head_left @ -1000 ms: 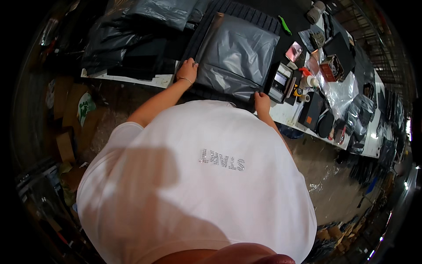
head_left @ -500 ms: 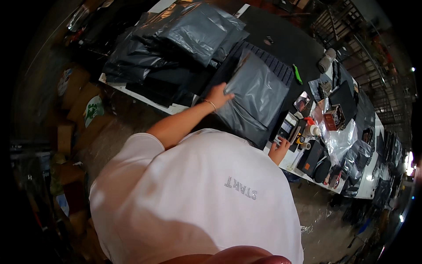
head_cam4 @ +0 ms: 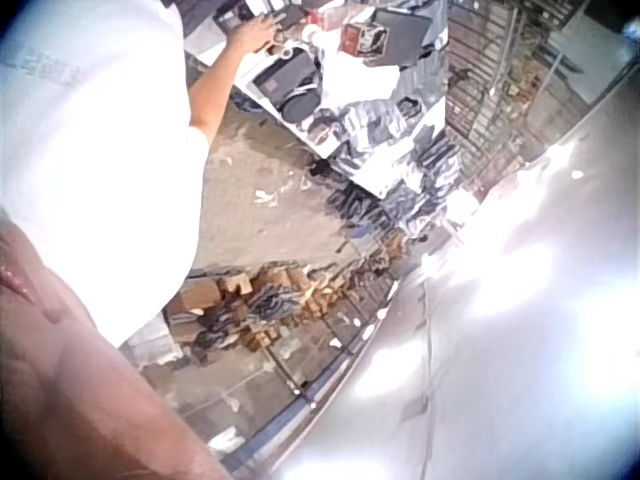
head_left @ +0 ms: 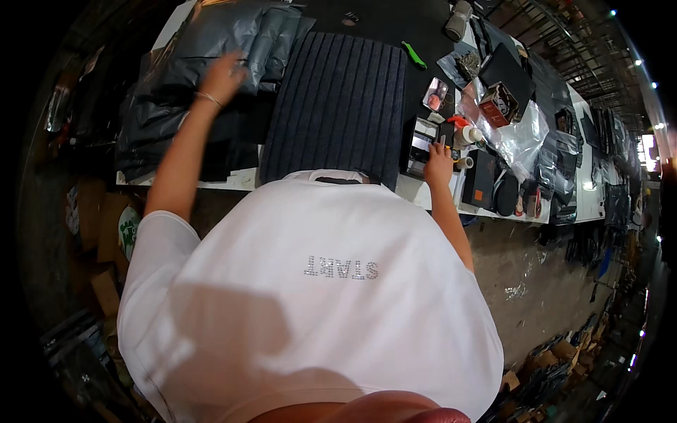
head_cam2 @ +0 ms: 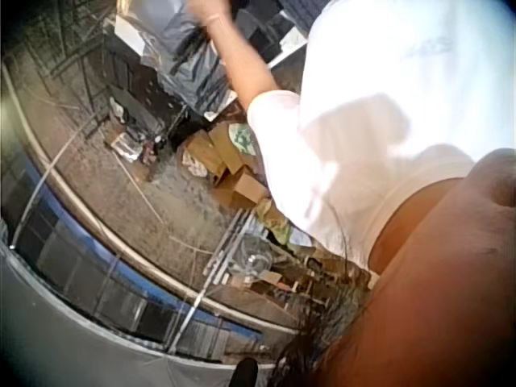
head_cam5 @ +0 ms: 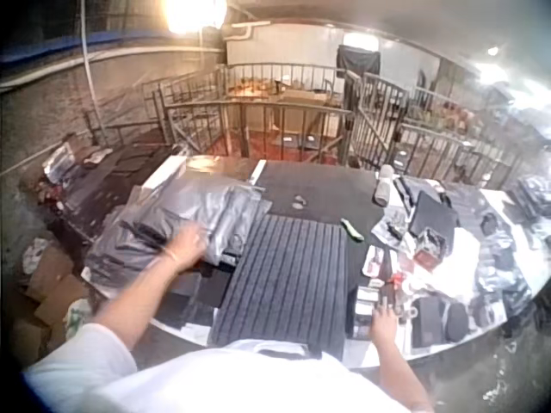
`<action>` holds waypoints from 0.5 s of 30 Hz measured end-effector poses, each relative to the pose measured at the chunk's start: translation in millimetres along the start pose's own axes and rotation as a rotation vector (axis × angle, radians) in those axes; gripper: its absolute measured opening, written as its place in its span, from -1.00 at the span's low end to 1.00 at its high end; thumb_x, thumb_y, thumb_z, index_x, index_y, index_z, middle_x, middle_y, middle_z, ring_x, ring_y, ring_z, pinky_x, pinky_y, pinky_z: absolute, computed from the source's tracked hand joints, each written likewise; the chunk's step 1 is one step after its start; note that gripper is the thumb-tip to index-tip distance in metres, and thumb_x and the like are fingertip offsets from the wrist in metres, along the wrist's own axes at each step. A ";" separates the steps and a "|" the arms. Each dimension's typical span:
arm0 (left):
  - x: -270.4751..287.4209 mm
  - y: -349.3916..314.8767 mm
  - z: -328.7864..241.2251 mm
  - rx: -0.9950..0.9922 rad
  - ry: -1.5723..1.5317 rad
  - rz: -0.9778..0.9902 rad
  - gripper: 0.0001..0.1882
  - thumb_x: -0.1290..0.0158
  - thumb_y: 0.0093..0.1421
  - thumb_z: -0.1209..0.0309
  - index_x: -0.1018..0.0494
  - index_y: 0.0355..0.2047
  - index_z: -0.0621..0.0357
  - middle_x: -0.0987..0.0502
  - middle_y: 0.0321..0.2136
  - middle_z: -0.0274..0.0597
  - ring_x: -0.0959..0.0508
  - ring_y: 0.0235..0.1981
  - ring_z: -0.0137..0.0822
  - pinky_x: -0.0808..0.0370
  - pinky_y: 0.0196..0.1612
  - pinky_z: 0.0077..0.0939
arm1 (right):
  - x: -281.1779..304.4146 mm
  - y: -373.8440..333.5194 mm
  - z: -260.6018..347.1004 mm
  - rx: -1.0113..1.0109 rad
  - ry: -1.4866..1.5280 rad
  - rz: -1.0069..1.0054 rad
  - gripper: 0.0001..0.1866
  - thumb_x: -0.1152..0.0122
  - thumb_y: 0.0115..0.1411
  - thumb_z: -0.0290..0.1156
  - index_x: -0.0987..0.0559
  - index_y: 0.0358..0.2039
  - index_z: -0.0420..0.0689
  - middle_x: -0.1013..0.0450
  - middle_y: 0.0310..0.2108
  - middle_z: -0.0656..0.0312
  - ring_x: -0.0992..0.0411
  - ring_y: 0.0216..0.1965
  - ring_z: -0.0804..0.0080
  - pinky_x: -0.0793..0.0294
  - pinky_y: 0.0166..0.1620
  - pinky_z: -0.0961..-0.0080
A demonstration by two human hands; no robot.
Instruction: The person places black mats into grey shipping bags and seals them by hand at a warehouse workstation.
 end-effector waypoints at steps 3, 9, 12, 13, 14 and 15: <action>-109.1 -83.0 -81.1 -0.383 0.093 0.285 -0.42 -0.23 -0.03 0.36 -0.46 0.06 0.11 -0.40 0.15 -0.01 -0.38 0.20 0.00 -0.35 0.20 -0.23 | -11.0 5.0 18.3 0.103 -0.247 0.249 -0.73 -0.13 0.05 -0.43 -0.69 -0.23 -0.03 -0.51 -0.05 0.26 -0.33 0.12 0.21 -0.28 0.08 0.12; -213.8 -218.4 -114.5 -0.628 0.438 0.688 -0.29 0.29 0.37 -0.06 0.18 0.45 -0.29 0.31 0.48 -0.25 0.27 0.48 -0.24 0.30 0.44 0.06 | -19.4 -3.7 27.4 0.138 -0.330 0.297 -0.82 -0.11 0.12 -0.38 -0.70 -0.43 -0.02 -0.55 -0.25 0.29 -0.38 -0.03 0.29 -0.28 0.00 0.21; -212.3 -217.8 -112.0 -0.653 0.435 0.624 -0.26 0.19 0.35 -0.04 0.17 0.45 -0.27 0.26 0.47 -0.24 0.24 0.48 -0.24 0.28 0.44 0.04 | -13.1 -2.0 20.4 0.112 -0.210 0.236 -0.84 -0.12 0.13 -0.38 -0.67 -0.42 -0.05 -0.54 -0.27 0.24 -0.43 -0.10 0.25 -0.35 -0.06 0.23; -212.7 -218.3 -111.7 -0.657 0.428 0.618 -0.23 0.13 0.32 -0.03 0.14 0.45 -0.26 0.24 0.47 -0.23 0.22 0.48 -0.23 0.26 0.44 0.03 | -11.3 -1.1 16.8 0.108 -0.164 0.229 -0.85 -0.12 0.14 -0.38 -0.65 -0.39 -0.06 -0.54 -0.28 0.21 -0.45 -0.13 0.21 -0.39 -0.11 0.23; -213.3 -218.9 -111.6 -0.662 0.421 0.611 -0.21 0.07 0.29 -0.02 0.11 0.44 -0.25 0.22 0.47 -0.22 0.20 0.48 -0.22 0.25 0.45 0.02 | -10.2 -0.6 14.4 0.102 -0.118 0.223 -0.86 -0.11 0.15 -0.38 -0.63 -0.37 -0.07 -0.53 -0.29 0.19 -0.47 -0.17 0.17 -0.43 -0.15 0.23; -213.3 -217.2 -111.4 -0.672 0.416 0.602 -0.19 0.00 0.26 -0.01 0.09 0.44 -0.24 0.20 0.47 -0.22 0.17 0.48 -0.22 0.23 0.45 0.00 | -3.8 1.2 11.0 0.021 -0.029 0.152 -0.86 -0.11 0.17 -0.38 -0.61 -0.34 -0.08 -0.53 -0.30 0.16 -0.48 -0.20 0.11 -0.44 -0.19 0.18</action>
Point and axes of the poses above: each hand's wrist, its own y-axis towards the middle knuckle, its own x-axis out of the back of the hand, z = x × y, the point moved 6 cm from there along y, towards the middle knuckle
